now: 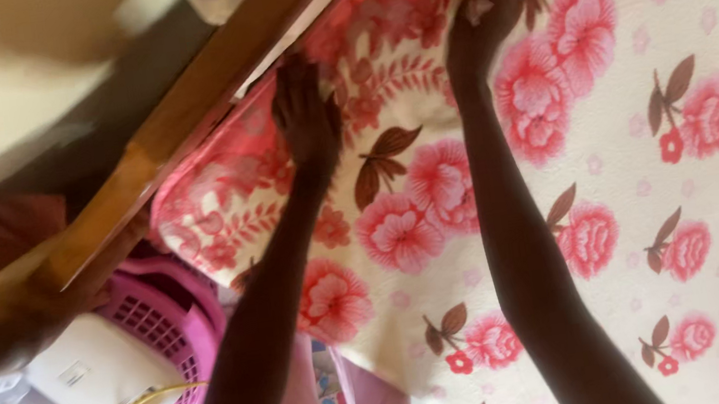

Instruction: The person spreads a floral-patterned sheet over a mattress, smoothing it out by hand. They then pick up a pink polka-dotted pillow from the floor, fluff it, and place it at the head of the bed.

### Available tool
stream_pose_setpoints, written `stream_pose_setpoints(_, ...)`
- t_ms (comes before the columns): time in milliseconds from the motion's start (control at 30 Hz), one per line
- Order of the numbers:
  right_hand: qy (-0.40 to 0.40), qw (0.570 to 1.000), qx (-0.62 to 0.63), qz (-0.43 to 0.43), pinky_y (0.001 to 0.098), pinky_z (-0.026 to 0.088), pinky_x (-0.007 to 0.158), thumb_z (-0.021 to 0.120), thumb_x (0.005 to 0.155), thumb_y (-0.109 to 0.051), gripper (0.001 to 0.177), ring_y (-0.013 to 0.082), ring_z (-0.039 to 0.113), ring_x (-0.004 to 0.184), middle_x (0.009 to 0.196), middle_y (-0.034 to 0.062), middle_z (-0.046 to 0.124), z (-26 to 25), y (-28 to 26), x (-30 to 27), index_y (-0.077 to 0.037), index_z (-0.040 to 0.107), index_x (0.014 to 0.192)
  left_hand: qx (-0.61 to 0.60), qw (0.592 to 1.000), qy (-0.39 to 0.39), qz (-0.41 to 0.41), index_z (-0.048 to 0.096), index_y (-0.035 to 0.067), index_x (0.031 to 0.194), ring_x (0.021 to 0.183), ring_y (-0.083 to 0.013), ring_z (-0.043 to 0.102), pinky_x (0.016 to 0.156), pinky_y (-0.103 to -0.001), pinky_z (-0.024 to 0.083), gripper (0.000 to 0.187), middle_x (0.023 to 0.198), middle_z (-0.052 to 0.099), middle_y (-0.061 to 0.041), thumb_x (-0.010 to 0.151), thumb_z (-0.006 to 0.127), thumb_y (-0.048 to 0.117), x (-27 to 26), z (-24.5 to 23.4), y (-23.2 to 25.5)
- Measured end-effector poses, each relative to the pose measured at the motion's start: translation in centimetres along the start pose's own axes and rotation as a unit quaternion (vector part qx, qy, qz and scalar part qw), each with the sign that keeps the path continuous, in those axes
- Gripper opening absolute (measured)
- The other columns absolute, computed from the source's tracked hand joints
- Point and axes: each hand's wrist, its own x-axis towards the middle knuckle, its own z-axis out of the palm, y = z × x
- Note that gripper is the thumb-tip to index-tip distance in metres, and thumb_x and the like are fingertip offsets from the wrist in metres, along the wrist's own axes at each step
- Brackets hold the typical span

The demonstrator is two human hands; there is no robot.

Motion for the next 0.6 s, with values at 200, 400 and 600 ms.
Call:
stream_pose_setpoints(200,-0.076,0.982,-0.161,0.057,0.0562,0.051,0.082,0.066,0.096,-0.05,0.05,0.0426,0.059,0.1,0.102,0.0198,0.06,8.3,-8.7,2.4,-0.003,0.054,0.107,0.064,0.996,-0.053,0.025,0.051,0.013,0.15,0.142,-0.0337,0.044,0.111,-0.058,0.039,0.056,0.157,0.047,-0.01,0.095,0.065,0.02,1.6,-2.6,-2.3)
stream_pose_setpoints(400,-0.105,0.959,-0.214,0.157,0.0563,0.049,0.085,0.065,0.097,-0.049,0.049,0.0424,0.057,0.103,0.105,0.0197,0.058,9.3,-12.0,2.9,-0.003,0.053,0.11,0.004,0.999,-0.05,0.011,0.058,0.017,0.145,0.129,-0.0338,0.058,0.108,-0.052,0.045,0.049,0.143,0.06,-0.01,0.097,0.059,0.008,1.1,-2.3,-3.7)
stream_pose_setpoints(600,-0.025,0.973,-0.18,0.14,0.0564,0.046,0.087,0.064,0.098,-0.048,0.049,0.0422,0.055,0.106,0.108,0.0196,0.057,9.6,-13.3,-1.0,-0.003,0.053,0.112,-0.01,0.996,-0.053,0.065,0.056,0.013,0.147,0.128,-0.0388,0.058,0.111,-0.055,0.045,0.054,0.139,0.06,-0.018,0.094,0.058,0.006,-1.2,-3.6,-4.8)
